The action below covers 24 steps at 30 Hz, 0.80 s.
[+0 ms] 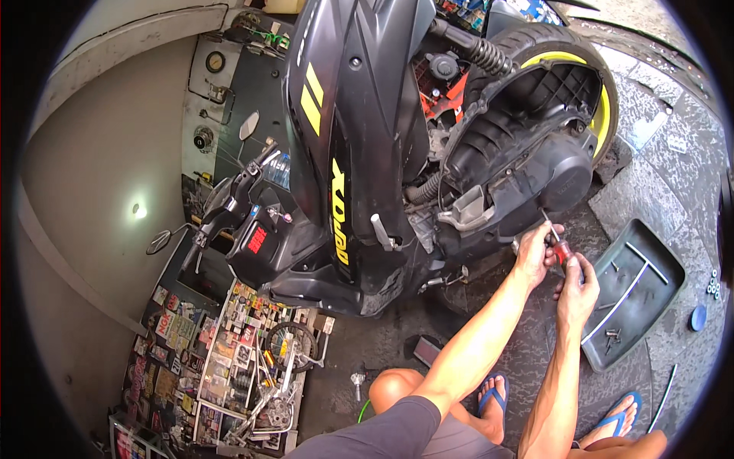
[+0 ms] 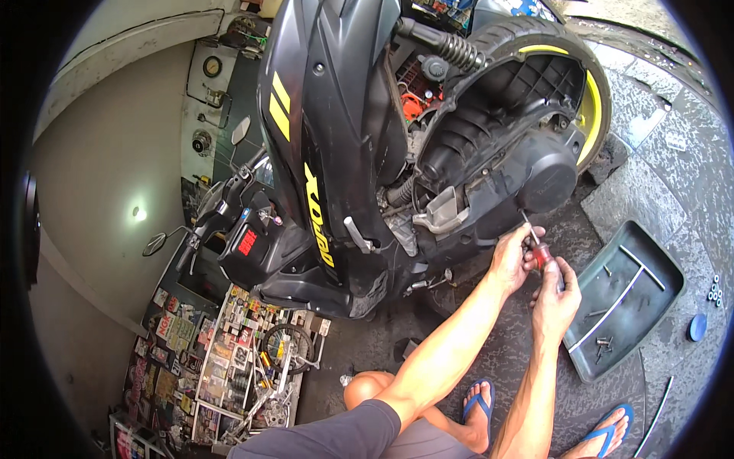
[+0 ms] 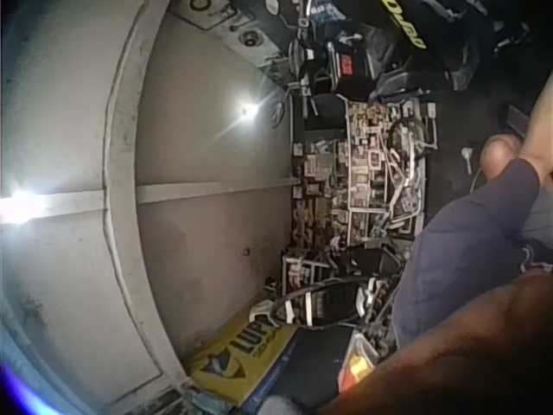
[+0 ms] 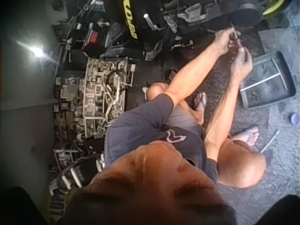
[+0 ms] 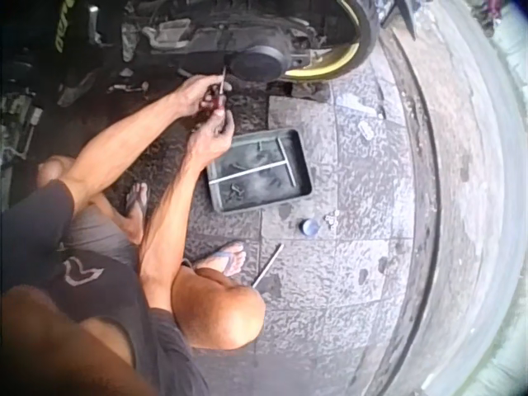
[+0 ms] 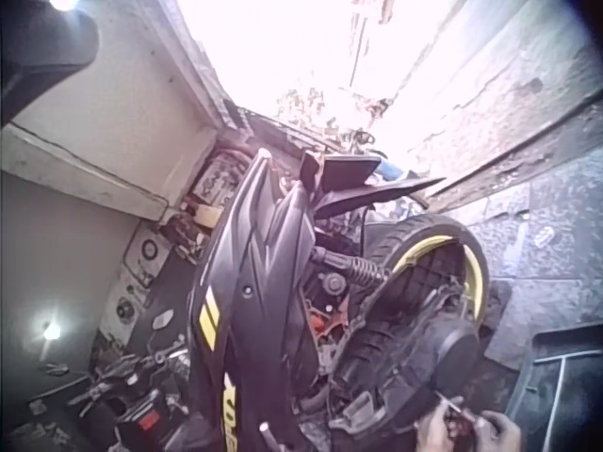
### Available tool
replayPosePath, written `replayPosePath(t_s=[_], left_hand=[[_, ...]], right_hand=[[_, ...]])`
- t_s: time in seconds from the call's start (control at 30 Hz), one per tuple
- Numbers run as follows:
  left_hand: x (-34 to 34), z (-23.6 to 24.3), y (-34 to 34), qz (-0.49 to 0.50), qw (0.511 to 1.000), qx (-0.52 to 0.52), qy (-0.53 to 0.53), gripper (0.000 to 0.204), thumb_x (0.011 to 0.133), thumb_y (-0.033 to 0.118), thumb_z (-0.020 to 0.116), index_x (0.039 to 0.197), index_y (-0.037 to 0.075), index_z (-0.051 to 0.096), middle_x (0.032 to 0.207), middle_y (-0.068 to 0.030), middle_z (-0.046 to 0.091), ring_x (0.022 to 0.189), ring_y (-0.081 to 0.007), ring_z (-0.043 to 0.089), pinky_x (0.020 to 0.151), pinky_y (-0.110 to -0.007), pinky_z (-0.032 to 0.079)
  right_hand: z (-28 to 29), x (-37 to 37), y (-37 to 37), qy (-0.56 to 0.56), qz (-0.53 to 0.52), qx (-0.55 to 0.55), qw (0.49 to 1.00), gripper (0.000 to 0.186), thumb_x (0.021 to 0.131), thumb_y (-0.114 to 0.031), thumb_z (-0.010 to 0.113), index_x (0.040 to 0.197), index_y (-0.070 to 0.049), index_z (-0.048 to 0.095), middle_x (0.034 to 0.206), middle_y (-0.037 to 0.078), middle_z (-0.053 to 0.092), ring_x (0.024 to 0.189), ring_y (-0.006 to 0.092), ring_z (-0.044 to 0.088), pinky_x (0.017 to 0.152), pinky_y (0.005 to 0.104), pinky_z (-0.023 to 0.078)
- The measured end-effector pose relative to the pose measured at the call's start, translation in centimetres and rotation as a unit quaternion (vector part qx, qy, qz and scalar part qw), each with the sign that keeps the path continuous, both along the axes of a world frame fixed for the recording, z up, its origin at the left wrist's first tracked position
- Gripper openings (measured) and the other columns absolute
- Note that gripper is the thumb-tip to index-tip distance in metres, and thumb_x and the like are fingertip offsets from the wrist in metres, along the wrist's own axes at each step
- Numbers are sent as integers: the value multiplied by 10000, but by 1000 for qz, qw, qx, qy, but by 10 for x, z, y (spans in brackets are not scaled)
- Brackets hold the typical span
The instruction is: The person uses a screwdriver to loosen and remove several screws from a plastic engine cover on a motorcycle, placing the screws into a nearby plastic tray.
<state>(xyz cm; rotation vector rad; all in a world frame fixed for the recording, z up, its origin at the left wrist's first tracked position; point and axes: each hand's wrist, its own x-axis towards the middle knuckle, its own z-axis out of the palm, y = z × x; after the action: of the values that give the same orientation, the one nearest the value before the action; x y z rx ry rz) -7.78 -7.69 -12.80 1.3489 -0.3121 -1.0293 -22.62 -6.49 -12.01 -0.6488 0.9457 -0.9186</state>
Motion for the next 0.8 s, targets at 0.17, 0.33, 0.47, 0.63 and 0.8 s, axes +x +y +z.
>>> replayPosePath(t_s=[0.17, 0.33, 0.47, 0.63, 0.8], left_hand=[[13, 7, 4, -14, 999, 28, -39, 283, 976, 298, 629, 912, 22, 637, 672, 38, 464, 470, -35, 354, 393, -197, 264], [9, 7, -14, 6, 996, 42, -73, 290, 913, 321, 729, 824, 71, 612, 604, 53, 447, 439, -40, 362, 385, -201, 253], [-1, 27, -11, -59, 991, 101, -68, 399, 987, 387, 588, 994, 1, 691, 693, -42, 586, 506, -104, 464, 465, -233, 346], [25, 10, 12, -39, 996, 80, -8, 304, 964, 284, 656, 910, -14, 644, 619, 36, 450, 476, -65, 373, 424, -206, 291], [1, 17, -6, 0, 994, 86, -73, 337, 945, 338, 688, 867, 17, 625, 617, 23, 463, 464, -69, 374, 406, -218, 300]], right_hand=[[-26, 21, 3, 36, 2, -58, 998, 402, 987, -293, 618, 1224, 32, 632, 808, 84, 638, 790, 177, 627, 740, 310, 489], [2, 19, 19, 198, -157, -295, 921, 367, 945, -144, 656, 1262, 38, 617, 1110, 208, 676, 1060, 310, 658, 979, 391, 477], [7, 3, 4, 113, -19, -46, 992, 474, 1052, -369, 474, 1131, 65, 650, 929, 197, 726, 741, 263, 700, 750, 385, 522], [12, 5, 24, 158, 29, -76, 984, 520, 956, -320, 641, 1304, 59, 567, 1021, 256, 677, 935, 329, 701, 786, 413, 541], [-1, -3, 18, 155, -59, -176, 970, 356, 937, -139, 651, 1240, 46, 627, 933, 219, 691, 789, 319, 685, 765, 407, 534]])
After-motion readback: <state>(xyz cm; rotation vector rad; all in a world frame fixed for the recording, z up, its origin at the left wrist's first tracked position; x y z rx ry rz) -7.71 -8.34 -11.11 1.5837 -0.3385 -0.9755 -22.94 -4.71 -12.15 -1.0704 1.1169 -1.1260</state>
